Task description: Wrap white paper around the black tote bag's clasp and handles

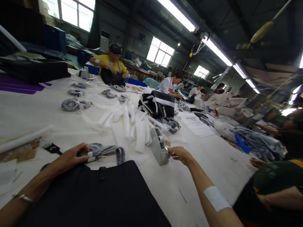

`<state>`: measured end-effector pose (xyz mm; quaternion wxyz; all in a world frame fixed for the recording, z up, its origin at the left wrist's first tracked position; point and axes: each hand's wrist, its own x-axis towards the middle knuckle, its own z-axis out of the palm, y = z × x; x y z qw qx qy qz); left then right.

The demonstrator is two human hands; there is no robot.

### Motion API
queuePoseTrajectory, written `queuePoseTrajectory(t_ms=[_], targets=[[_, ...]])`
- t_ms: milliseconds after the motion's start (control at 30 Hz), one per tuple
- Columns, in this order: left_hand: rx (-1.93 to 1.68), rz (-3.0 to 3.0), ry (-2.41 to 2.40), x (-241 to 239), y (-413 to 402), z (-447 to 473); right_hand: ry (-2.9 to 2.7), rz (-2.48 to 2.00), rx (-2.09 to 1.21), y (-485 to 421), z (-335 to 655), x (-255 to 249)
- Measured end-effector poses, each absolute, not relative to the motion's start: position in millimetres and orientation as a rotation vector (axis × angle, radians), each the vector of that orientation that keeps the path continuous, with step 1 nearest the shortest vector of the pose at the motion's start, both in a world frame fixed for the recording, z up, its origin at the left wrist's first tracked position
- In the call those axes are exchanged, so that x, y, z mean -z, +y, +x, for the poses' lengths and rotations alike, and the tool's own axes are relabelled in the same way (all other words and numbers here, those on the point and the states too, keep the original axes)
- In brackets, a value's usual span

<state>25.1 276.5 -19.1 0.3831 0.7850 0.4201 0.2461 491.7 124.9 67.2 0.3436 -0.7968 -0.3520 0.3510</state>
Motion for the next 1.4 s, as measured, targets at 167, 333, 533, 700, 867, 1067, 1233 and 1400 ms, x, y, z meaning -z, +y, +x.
queuePoseTrajectory(t_ms=[167,333,533,700,867,1067,1233,1400], targets=[[-0.593,2.013,1.078,17.9,277.7,25.5,-0.830,-2.069,-0.818,132.7,496.4,-55.7],[-0.601,1.988,1.076,17.6,277.4,25.5,-0.827,-2.003,-0.687,117.3,493.4,-61.1],[-0.627,1.970,1.067,17.4,276.4,25.4,-0.783,-1.983,-0.645,80.4,478.4,-50.0],[-0.614,1.978,1.080,17.3,276.8,26.2,-0.688,-2.084,-0.670,75.5,469.0,-28.1],[-0.666,1.976,1.109,19.7,272.0,27.2,-0.651,-2.216,-0.577,54.2,471.5,-39.2],[-0.762,1.940,1.097,20.1,266.3,28.2,-1.012,-1.811,-0.813,97.3,374.5,-67.6],[-0.781,1.927,1.098,20.5,263.1,27.9,-1.213,-1.429,-1.252,164.0,231.0,-70.0],[-0.819,1.914,1.065,24.9,264.0,27.8,-1.116,-1.453,-1.256,201.8,175.8,-25.9]])
